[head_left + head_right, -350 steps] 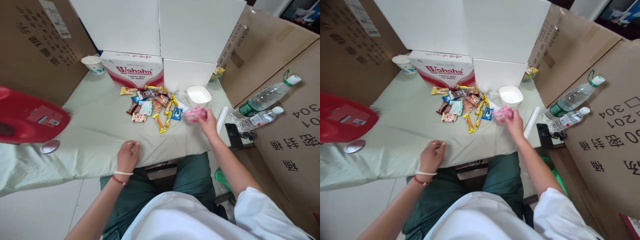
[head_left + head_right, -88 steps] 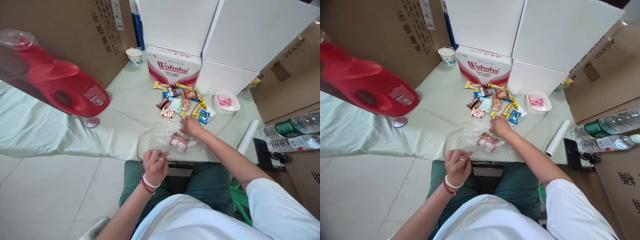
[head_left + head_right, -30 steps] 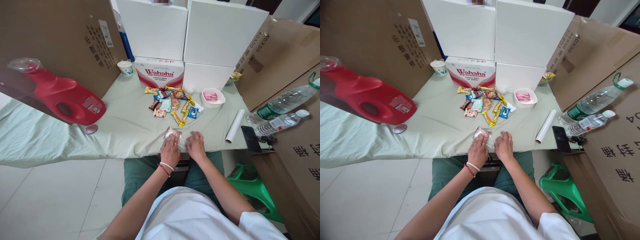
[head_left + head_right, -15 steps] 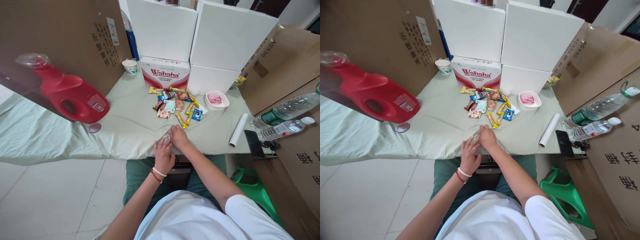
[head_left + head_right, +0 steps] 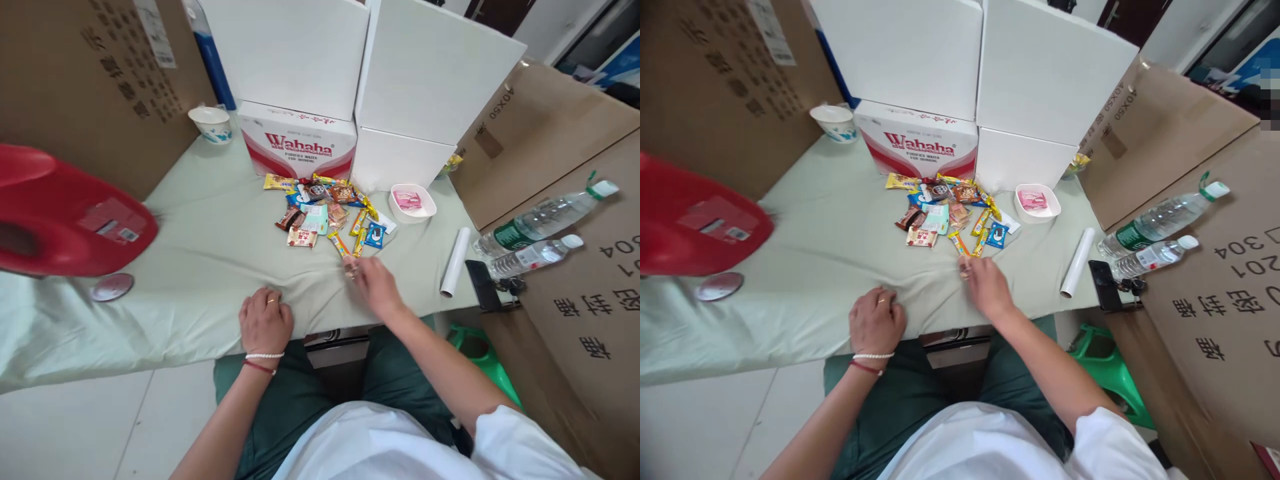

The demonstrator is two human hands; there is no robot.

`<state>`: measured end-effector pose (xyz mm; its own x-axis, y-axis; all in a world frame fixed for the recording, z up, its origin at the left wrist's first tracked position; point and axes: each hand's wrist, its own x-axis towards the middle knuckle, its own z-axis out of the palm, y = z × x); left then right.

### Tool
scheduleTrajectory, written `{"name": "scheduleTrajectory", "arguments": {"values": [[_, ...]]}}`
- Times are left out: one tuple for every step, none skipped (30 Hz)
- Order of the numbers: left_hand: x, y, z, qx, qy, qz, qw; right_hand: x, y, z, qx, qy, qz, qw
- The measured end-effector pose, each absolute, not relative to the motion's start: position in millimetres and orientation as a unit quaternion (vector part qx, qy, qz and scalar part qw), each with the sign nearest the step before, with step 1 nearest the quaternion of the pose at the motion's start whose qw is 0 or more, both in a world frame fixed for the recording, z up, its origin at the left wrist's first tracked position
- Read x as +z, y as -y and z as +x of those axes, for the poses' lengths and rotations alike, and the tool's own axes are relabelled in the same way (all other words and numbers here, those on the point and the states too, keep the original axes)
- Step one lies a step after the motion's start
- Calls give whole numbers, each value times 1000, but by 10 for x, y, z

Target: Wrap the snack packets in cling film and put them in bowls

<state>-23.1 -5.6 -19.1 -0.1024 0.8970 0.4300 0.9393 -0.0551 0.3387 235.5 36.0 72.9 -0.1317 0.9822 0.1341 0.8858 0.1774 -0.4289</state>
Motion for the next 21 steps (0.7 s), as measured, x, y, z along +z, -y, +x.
{"name": "scheduleTrajectory", "arguments": {"values": [[-200, 63, -231, -286, 682, -672, 44, 780, -494, 2626, 128, 722, -632, 252], [-210, 67, -234, -288, 679, -673, 49, 833, -667, 2924, 133, 698, -637, 299], [-221, 69, -240, -290, 677, -675, 53, 885, -877, 3234, 122, 666, -654, 338], [-231, 69, -248, -292, 674, -677, 56, 934, -1116, 3542, 101, 627, -677, 373], [-242, 66, -256, -294, 671, -678, 58, 976, -1373, 3832, 88, 586, -699, 400], [-251, 63, -262, -295, 670, -679, 59, 1008, -1633, 4089, 90, 543, -722, 419], [-260, 60, -268, -296, 669, -680, 60, 1025, -1885, 4305, 99, 496, -749, 428], [-266, 57, -273, -297, 668, -680, 61, 1027, -2113, 4472, 108, 457, -779, 415], [-270, 55, -277, -296, 667, -680, 63, 1012, -2308, 4589, 109, 439, -808, 378], [-273, 54, -280, -296, 667, -680, 68, 981, -2464, 4660, 106, 427, -833, 336], [-273, 54, -282, -295, 666, -681, 73, 938, -2580, 4689, 100, 424, -850, 297], [-271, 53, -284, -294, 665, -682, 79, 886, -2658, 4685, 92, 430, -860, 260], [-267, 54, -285, -292, 664, -683, 86, 828, -2704, 4657, 79, 442, -864, 228], [-262, 54, -285, -291, 662, -684, 92, 769, -2726, 4615, 62, 459, -864, 198], [-256, 54, -284, -288, 660, -686, 98, 713, -2732, 4565, 44, 475, -862, 171], [-249, 54, -282, -285, 658, -689, 104, 661, -2728, 4515, 24, 486, -862, 142], [-243, 54, -280, -283, 657, -691, 109, 617, -2720, 4471, 5, 489, -864, 119], [-238, 54, -277, -281, 655, -692, 114, 582, -2711, 4436, -9, 485, -868, 107], [-233, 54, -274, -280, 655, -692, 118, 556, -2701, 4412, -15, 475, -873, 107], [-229, 53, -271, -280, 654, -692, 121, 540, -2692, 4400, -17, 467, -877, 111], [-225, 53, -268, -280, 654, -692, 123, 537, -2682, 4399, -16, 464, -879, 114]]}}
